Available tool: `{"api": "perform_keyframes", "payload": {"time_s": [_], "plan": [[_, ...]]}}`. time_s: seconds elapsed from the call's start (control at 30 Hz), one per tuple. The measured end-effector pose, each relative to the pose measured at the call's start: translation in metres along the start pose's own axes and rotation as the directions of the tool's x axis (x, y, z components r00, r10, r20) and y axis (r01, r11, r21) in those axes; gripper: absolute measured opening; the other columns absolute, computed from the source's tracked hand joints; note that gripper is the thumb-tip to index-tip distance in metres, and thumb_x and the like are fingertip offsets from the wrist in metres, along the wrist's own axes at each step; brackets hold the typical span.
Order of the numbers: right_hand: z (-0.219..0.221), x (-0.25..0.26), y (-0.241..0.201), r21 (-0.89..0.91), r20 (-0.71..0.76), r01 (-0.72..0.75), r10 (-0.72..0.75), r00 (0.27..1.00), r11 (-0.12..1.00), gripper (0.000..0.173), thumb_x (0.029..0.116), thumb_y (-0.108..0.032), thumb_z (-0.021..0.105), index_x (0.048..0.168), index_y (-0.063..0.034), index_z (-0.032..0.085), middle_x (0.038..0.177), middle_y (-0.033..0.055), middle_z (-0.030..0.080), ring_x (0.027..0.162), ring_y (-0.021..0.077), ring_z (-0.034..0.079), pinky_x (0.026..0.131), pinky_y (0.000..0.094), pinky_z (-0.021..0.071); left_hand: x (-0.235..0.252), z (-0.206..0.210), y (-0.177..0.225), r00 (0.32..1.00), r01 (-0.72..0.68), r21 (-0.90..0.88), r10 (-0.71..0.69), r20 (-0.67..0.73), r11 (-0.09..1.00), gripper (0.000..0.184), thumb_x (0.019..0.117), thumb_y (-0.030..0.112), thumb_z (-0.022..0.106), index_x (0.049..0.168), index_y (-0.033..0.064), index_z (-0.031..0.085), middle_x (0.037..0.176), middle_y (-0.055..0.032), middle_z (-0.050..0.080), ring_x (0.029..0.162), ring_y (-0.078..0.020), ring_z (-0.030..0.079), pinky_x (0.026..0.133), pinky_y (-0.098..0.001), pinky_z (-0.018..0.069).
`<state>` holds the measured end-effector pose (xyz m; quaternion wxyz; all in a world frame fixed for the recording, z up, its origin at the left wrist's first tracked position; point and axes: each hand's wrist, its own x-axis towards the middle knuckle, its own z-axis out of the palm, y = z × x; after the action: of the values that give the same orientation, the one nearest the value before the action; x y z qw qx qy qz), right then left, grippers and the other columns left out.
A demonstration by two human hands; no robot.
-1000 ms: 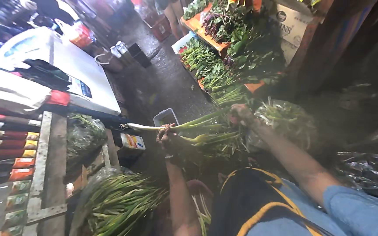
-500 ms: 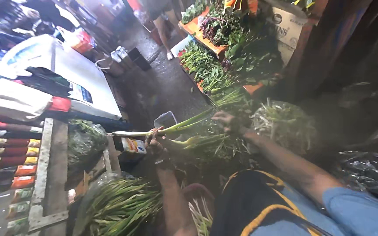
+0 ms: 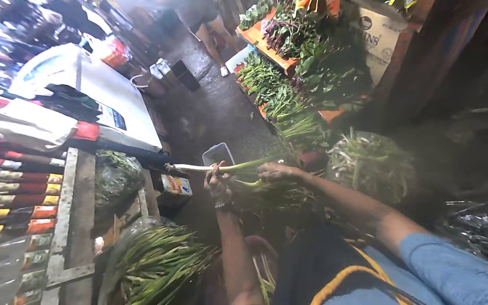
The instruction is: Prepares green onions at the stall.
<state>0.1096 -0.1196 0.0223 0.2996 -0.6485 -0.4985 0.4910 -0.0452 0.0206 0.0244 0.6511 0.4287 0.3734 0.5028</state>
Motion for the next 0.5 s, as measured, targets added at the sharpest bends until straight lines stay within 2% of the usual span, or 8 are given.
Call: {"api": "perform_keyframes", "payload": {"time_s": [0.03, 0.07, 0.17, 0.23, 0.3, 0.37, 0.5], "plan": [[-0.002, -0.002, 0.003, -0.001, 0.025, -0.015, 0.015, 1.0, 1.0, 0.033, 0.1083, -0.015, 0.041, 0.119, 0.0077, 0.063, 0.103, 0.0209, 0.065, 0.08, 0.0222, 0.058, 0.077, 0.0411, 0.0483, 0.002, -0.005, -0.002, 1.0, -0.008, -0.003, 0.008, 0.008, 1.0, 0.013, 0.1059, 0.004, 0.044, 0.109, 0.0024, 0.057, 0.086, -0.0055, 0.07, 0.06, -0.0085, 0.064, 0.049, -0.0218, 0.0523], [-0.004, -0.004, 0.008, -0.026, 0.038, -0.014, 0.015, 0.999, 1.0, 0.033, 0.1082, -0.014, 0.041, 0.117, 0.0083, 0.064, 0.103, 0.0216, 0.065, 0.082, 0.0236, 0.059, 0.079, 0.0421, 0.0481, 0.004, -0.01, -0.004, 1.0, -0.014, -0.005, 0.014, 0.013, 1.0, 0.014, 0.1065, 0.006, 0.044, 0.11, 0.002, 0.057, 0.087, -0.0056, 0.071, 0.061, -0.0082, 0.066, 0.049, -0.0213, 0.0525], [-0.005, -0.006, 0.026, -0.131, -0.018, 0.027, -0.029, 0.999, 0.991, 0.032, 0.106, -0.012, 0.045, 0.114, 0.0108, 0.066, 0.11, 0.0295, 0.066, 0.102, 0.0392, 0.064, 0.095, 0.0566, 0.0451, 0.004, -0.019, -0.007, 0.999, -0.036, -0.005, 0.037, 0.015, 0.999, 0.017, 0.1063, 0.003, 0.042, 0.108, -0.0003, 0.059, 0.087, -0.0052, 0.073, 0.065, -0.0076, 0.068, 0.051, -0.0196, 0.0537], [-0.002, -0.007, 0.035, -0.154, -0.094, 0.027, -0.042, 0.995, 0.988, 0.032, 0.1043, -0.016, 0.048, 0.113, 0.0092, 0.066, 0.112, 0.0305, 0.065, 0.109, 0.043, 0.062, 0.097, 0.0613, 0.0431, 0.002, -0.022, -0.012, 0.997, -0.079, 0.002, 0.078, 0.025, 0.997, 0.018, 0.105, 0.001, 0.042, 0.103, 0.0001, 0.06, 0.084, -0.0042, 0.073, 0.064, -0.0068, 0.067, 0.052, -0.0194, 0.0538], [0.0, -0.008, 0.039, -0.082, -0.19, 0.023, -0.038, 0.981, 0.996, 0.031, 0.1025, -0.016, 0.05, 0.112, 0.0081, 0.067, 0.11, 0.0278, 0.066, 0.105, 0.0386, 0.063, 0.095, 0.0573, 0.0448, 0.001, -0.023, -0.015, 0.993, -0.111, -0.008, 0.111, 0.03, 0.994, 0.019, 0.1049, 0.0, 0.042, 0.1, 0.0005, 0.06, 0.083, -0.0036, 0.073, 0.062, -0.0065, 0.067, 0.052, -0.0194, 0.0538], [0.002, -0.01, 0.041, 0.048, -0.285, 0.041, -0.026, 0.958, 0.998, 0.028, 0.1018, -0.013, 0.05, 0.109, 0.0077, 0.067, 0.104, 0.023, 0.066, 0.097, 0.0291, 0.062, 0.092, 0.0479, 0.0465, -0.002, -0.02, -0.015, 0.991, -0.126, -0.041, 0.127, 0.03, 0.991, 0.02, 0.1043, 0.0, 0.041, 0.099, 0.0012, 0.061, 0.082, -0.0031, 0.073, 0.06, -0.0065, 0.065, 0.052, -0.0195, 0.0538], [0.004, -0.016, 0.031, 0.264, -0.385, 0.046, 0.061, 0.921, 0.963, 0.026, 0.1035, -0.01, 0.048, 0.11, 0.0064, 0.067, 0.1, 0.0146, 0.066, 0.088, 0.0142, 0.058, 0.085, 0.0336, 0.0472, -0.008, -0.009, -0.012, 0.99, -0.138, -0.094, 0.139, 0.0, 0.986, 0.023, 0.1052, 0.001, 0.039, 0.099, 0.004, 0.061, 0.08, -0.0012, 0.071, 0.06, -0.007, 0.065, 0.053, -0.0209, 0.0546]]}}
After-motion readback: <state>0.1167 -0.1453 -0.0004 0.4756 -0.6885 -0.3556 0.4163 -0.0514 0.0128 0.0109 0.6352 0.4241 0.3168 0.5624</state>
